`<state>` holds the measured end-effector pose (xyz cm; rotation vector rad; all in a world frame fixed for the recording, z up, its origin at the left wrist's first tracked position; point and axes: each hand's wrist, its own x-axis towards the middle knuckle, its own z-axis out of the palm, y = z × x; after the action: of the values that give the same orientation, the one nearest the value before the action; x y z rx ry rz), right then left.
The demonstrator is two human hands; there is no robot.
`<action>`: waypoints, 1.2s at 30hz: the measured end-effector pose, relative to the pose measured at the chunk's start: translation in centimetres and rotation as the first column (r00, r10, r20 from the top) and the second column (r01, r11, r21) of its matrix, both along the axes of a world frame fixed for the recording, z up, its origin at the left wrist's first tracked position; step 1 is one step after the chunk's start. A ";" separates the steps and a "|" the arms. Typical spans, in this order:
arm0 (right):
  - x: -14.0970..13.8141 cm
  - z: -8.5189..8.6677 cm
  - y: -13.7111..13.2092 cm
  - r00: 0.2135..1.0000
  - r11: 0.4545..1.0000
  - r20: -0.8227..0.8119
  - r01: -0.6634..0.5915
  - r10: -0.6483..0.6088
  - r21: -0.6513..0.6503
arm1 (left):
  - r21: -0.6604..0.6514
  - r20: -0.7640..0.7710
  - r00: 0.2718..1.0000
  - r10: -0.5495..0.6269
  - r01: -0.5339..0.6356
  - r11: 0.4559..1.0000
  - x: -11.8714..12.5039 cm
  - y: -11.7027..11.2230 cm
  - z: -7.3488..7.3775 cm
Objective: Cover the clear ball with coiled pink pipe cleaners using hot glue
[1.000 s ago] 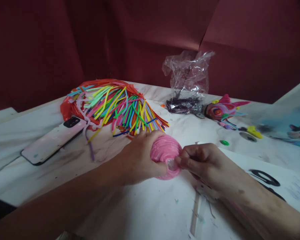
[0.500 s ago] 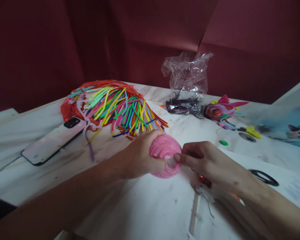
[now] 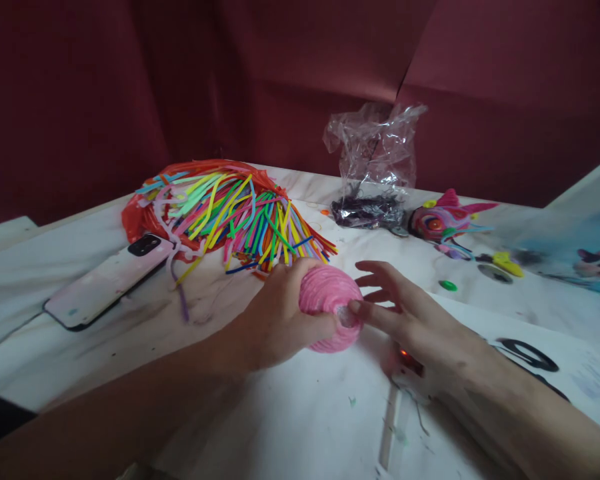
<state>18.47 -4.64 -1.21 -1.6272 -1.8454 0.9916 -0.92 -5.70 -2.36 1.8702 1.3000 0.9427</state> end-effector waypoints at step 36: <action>-0.6 0.6 0.2 0.908 0.959 -0.414 -0.175 0.070 -0.222 | 0.007 0.018 0.993 0.114 -0.114 0.993 0.8 -1.1 -0.3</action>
<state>17.85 -4.47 -0.62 -1.3180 -1.6000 1.5473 -0.09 -6.75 -2.65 1.8060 1.4065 1.0216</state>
